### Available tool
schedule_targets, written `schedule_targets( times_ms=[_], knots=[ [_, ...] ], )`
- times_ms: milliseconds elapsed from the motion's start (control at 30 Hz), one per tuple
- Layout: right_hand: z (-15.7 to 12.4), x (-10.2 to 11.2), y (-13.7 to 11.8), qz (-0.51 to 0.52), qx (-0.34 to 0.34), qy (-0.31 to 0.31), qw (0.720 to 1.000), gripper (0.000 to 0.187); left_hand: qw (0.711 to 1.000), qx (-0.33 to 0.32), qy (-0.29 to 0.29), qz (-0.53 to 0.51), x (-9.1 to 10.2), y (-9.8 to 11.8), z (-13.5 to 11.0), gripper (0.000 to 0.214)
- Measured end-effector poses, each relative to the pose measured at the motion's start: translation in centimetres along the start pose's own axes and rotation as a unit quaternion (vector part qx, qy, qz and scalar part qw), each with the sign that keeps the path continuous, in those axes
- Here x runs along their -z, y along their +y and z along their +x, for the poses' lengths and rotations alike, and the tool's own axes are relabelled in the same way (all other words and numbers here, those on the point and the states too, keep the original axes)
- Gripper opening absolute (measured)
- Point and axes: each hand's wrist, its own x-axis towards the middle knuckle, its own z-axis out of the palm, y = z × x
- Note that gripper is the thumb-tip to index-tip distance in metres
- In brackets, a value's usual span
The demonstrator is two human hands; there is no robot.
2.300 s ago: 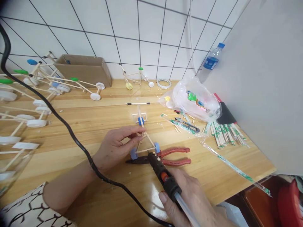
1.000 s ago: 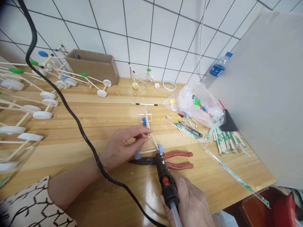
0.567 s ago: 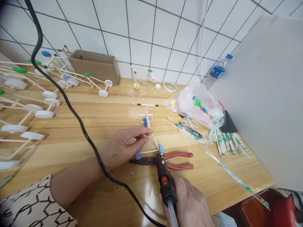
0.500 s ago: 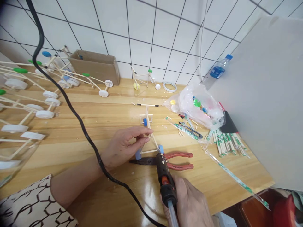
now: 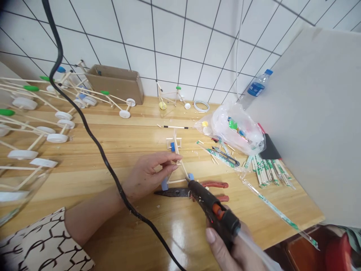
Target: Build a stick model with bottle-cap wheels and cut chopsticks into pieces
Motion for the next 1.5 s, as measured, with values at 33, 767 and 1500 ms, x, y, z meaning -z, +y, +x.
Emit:
schedule_targets(
  times_ms=[33, 767, 1500],
  knots=[
    [0.1, -0.1, 0.4, 0.035, -0.024, -0.012, 0.999, 0.023, 1.0, 0.001, 0.001, -0.001, 0.0, 0.0, 0.0, 0.021],
    [9.8, 3.3, -3.5, 0.509, -0.134, -0.112, 0.843, 0.016, 1.0, 0.001, 0.012, -0.019, -0.2, 0.1, 0.0, 0.023],
    [28.9, -4.6, -10.2, 0.552, -0.11, -0.154, 0.812, 0.021, 1.0, 0.014, 0.001, -0.028, -0.4, -0.2, 0.0, 0.024]
  ],
)
